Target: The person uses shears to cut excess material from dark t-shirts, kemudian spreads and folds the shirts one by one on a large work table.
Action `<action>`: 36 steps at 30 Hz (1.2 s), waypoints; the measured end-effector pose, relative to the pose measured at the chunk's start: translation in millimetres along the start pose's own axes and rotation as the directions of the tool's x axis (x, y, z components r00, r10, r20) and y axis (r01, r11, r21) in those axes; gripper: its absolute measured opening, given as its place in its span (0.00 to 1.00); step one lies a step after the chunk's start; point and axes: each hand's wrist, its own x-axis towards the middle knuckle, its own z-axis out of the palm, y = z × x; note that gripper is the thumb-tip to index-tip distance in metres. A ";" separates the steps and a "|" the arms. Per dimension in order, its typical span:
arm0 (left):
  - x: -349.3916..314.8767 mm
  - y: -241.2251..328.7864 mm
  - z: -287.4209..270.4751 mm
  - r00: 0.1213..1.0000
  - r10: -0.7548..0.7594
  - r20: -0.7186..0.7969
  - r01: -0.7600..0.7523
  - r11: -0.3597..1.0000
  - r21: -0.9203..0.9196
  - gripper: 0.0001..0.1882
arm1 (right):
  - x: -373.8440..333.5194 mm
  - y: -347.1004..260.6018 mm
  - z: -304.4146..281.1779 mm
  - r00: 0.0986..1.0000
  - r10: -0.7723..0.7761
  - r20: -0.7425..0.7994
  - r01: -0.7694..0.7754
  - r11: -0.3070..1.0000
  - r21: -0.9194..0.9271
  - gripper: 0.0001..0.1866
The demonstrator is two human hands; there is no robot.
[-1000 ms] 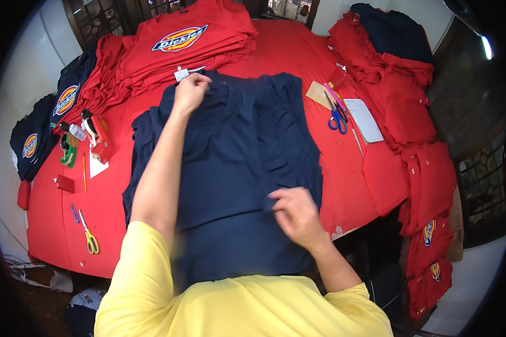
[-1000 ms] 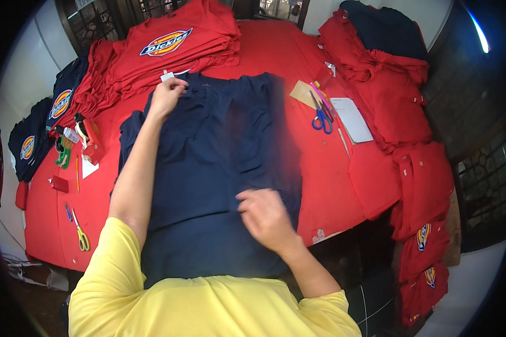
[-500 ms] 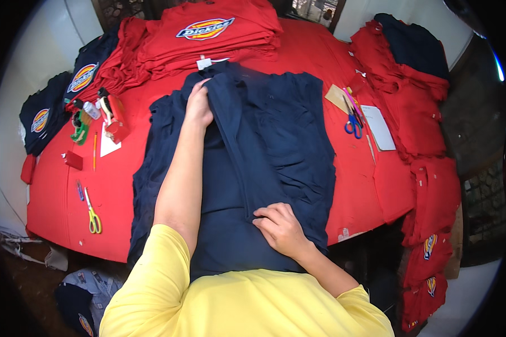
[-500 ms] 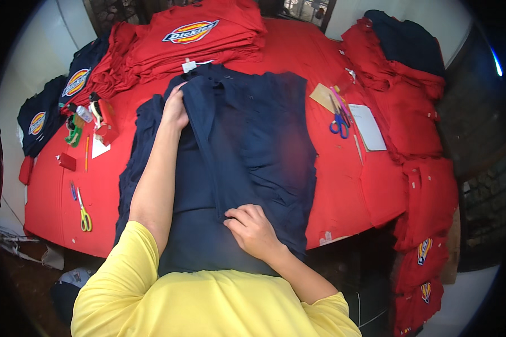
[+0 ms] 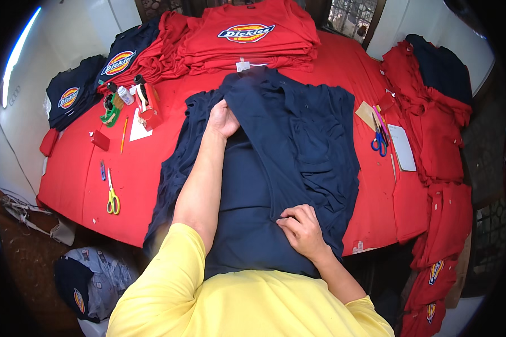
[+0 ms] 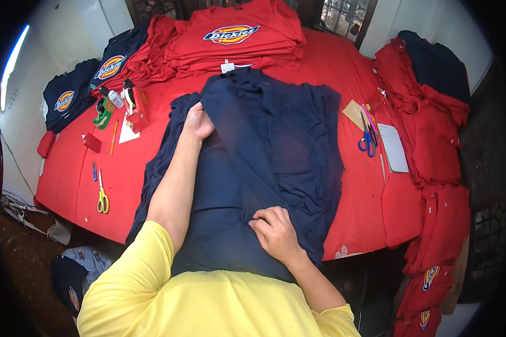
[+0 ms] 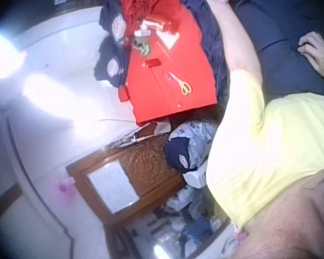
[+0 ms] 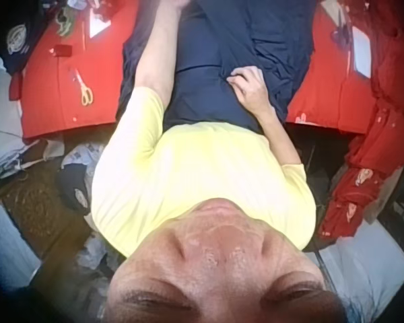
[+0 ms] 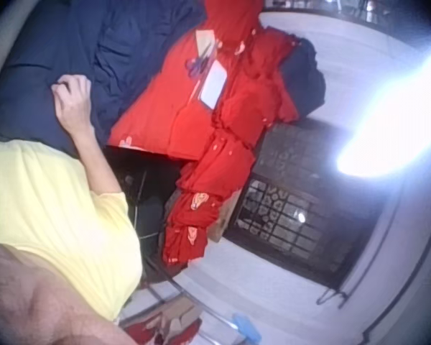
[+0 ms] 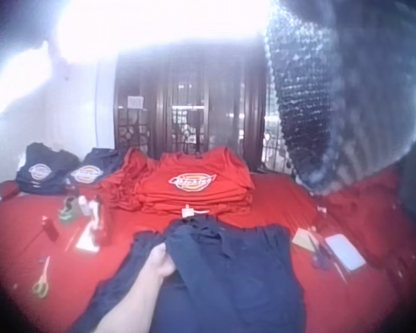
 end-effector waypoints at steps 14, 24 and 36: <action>-327.1 41.5 21.8 0.888 0.376 -0.266 0.399 -0.342 0.851 0.17 | -71.8 30.6 -70.3 0.603 0.791 0.098 -0.647 0.415 0.639 0.15; -260.6 35.3 87.6 0.527 0.791 0.310 -0.154 -0.269 0.951 0.09 | 46.0 -10.2 -208.8 0.037 0.738 -0.674 -0.014 0.675 0.738 0.14; -285.1 174.2 159.8 0.779 0.605 -0.164 -0.479 0.744 0.466 0.20 | 92.6 14.8 -241.9 0.839 0.473 -0.271 0.131 0.308 0.943 0.17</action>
